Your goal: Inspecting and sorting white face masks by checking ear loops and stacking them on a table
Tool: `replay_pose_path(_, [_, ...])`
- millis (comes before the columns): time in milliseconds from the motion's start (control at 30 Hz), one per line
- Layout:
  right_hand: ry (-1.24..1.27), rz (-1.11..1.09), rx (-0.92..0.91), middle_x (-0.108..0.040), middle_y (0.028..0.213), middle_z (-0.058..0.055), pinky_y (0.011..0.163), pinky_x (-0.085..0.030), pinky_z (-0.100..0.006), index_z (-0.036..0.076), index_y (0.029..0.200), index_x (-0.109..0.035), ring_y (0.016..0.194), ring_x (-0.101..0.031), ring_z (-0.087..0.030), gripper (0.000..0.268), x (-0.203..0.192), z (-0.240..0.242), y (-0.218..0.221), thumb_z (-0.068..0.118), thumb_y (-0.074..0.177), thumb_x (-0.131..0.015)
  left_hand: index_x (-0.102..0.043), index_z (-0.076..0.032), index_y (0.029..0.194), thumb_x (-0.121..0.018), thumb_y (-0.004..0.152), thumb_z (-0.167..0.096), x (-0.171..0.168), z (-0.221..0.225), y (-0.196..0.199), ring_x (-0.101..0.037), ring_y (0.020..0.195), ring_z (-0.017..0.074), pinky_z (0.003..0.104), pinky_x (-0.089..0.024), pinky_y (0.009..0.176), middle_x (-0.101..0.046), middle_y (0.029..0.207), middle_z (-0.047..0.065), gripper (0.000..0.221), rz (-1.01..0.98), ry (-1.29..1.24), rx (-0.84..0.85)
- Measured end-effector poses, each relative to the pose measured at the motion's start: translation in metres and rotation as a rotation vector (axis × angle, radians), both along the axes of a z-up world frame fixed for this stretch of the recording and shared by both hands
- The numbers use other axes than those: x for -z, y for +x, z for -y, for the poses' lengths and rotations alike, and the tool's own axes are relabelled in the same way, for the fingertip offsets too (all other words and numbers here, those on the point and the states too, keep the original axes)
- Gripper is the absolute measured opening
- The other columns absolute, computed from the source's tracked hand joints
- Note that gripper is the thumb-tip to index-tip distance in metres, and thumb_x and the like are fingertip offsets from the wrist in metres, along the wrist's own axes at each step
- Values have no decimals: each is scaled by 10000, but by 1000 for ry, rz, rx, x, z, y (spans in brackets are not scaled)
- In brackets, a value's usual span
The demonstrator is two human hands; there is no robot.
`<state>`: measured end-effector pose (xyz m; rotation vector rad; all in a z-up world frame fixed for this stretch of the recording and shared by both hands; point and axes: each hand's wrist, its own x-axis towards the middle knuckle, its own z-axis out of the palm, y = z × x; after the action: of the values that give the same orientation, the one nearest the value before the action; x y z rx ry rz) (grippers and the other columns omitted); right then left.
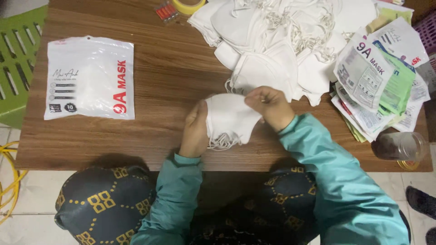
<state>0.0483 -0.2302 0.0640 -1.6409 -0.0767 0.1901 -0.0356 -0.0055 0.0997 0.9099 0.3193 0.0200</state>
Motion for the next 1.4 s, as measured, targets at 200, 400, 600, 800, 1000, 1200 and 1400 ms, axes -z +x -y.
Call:
replay_pose_path(200, [-587,385,-44,-740,876,-125,648,-574,-359,58,1052,-757,759,-716,-282,118,-3,6,20,135,962,-770,-695,-26,1232,-609,1025,-156,44,-1,12,-689,886,160,330,-617,790,-742,1034,128,259,110,130,48])
replay_pose_path(400, [-1396,430,-43,-628,1206,-158,887,-575,-496,77,1357,-620,1110,-648,-356,606,-13,38,55,429,896,-796,-687,-20,1259,-604,1021,-141,63,11,9,-712,870,174,342,-628,778,-754,1020,167,279,67,121,68])
replay_pose_path(600, [-1243,304,11,-669,1053,-116,925,-541,-515,114,1273,-606,1060,-677,-359,554,13,41,68,341,818,-825,-685,-50,1286,-593,1037,-168,99,12,18,-721,872,189,350,-623,765,-754,1045,177,290,50,185,115])
replay_pose_path(800, [-847,364,125,-665,859,-69,789,-553,-417,148,1013,-751,861,-695,-297,250,6,57,68,303,854,-866,-661,-25,1311,-595,1034,-173,103,15,18,-695,907,189,349,-613,801,-734,1079,172,321,37,169,71])
replay_pose_path(1000, [-300,-16,-141,-697,914,-151,766,-615,-380,20,1024,-667,826,-711,-292,188,-72,44,9,107,908,-786,-668,-53,1304,-569,1046,-195,78,13,11,-685,954,193,347,-603,839,-724,1099,160,311,18,139,45])
replay_pose_path(1200, [-410,-280,-301,-552,1418,-329,678,-662,-377,-57,1452,-491,1010,-737,-357,706,-94,-12,-25,129,852,-813,-637,-72,1346,-512,1076,-237,62,15,4,-703,1003,212,401,-604,884,-719,1173,177,341,-1,-22,69])
replay_pose_path(1400, [-484,-121,-272,-727,892,-168,725,-642,-445,-18,1034,-731,842,-715,-281,343,-69,-16,-18,206,821,-879,-657,-41,1282,-646,999,-155,57,20,-1,-706,927,210,411,-617,851,-733,1084,182,306,105,153,87])
